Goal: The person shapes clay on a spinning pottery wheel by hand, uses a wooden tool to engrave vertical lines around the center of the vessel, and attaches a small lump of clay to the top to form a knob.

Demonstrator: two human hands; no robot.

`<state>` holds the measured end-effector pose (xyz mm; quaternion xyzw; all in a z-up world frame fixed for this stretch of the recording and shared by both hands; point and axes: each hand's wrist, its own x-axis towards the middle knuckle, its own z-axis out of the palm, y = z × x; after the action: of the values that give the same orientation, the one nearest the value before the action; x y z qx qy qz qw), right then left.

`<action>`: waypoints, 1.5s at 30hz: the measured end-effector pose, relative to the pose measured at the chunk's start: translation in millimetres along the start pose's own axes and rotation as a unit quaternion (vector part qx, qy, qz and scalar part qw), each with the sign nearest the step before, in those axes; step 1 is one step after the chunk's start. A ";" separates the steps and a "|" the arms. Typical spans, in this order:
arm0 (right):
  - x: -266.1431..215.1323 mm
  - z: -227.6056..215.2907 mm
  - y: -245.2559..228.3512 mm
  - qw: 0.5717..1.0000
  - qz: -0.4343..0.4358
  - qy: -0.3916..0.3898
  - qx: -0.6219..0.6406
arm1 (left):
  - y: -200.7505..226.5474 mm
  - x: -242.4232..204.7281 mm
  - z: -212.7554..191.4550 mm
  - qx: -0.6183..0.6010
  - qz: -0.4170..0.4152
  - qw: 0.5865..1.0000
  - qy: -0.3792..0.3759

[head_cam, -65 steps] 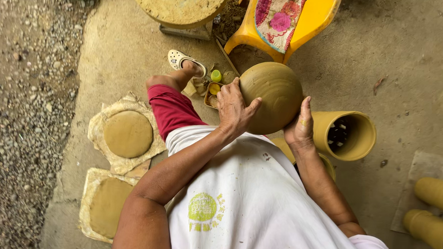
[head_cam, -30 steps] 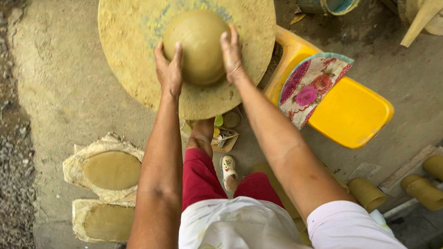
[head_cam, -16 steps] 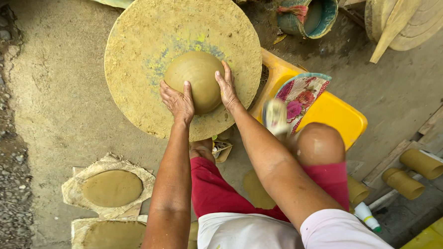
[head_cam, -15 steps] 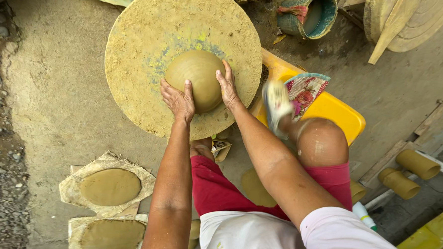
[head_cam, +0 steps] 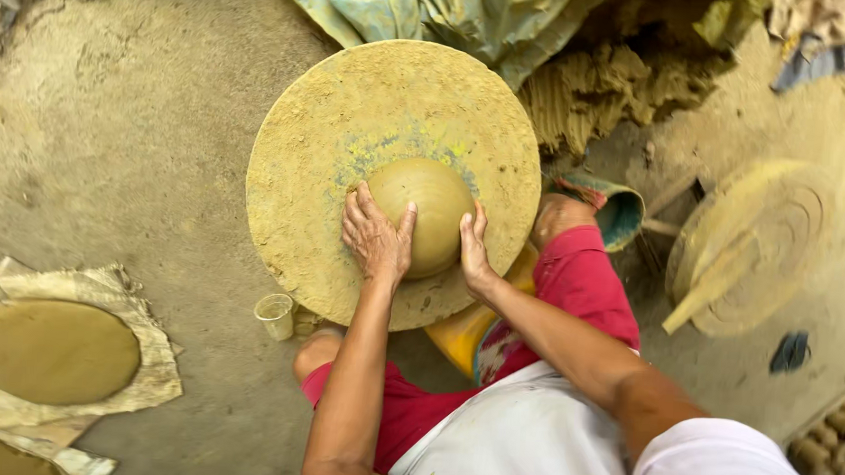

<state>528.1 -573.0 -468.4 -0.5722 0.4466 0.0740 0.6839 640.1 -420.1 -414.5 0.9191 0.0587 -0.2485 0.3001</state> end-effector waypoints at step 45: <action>179.4 -50.3 -3.1 0.808 -0.467 -0.346 -0.095 | -98.5 -65.1 122.4 -0.370 0.129 0.851 0.349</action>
<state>609.4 -690.3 -588.2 -0.7103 -0.1504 -0.0192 0.6874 506.6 -408.4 -519.2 0.7660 0.1284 0.1698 0.6066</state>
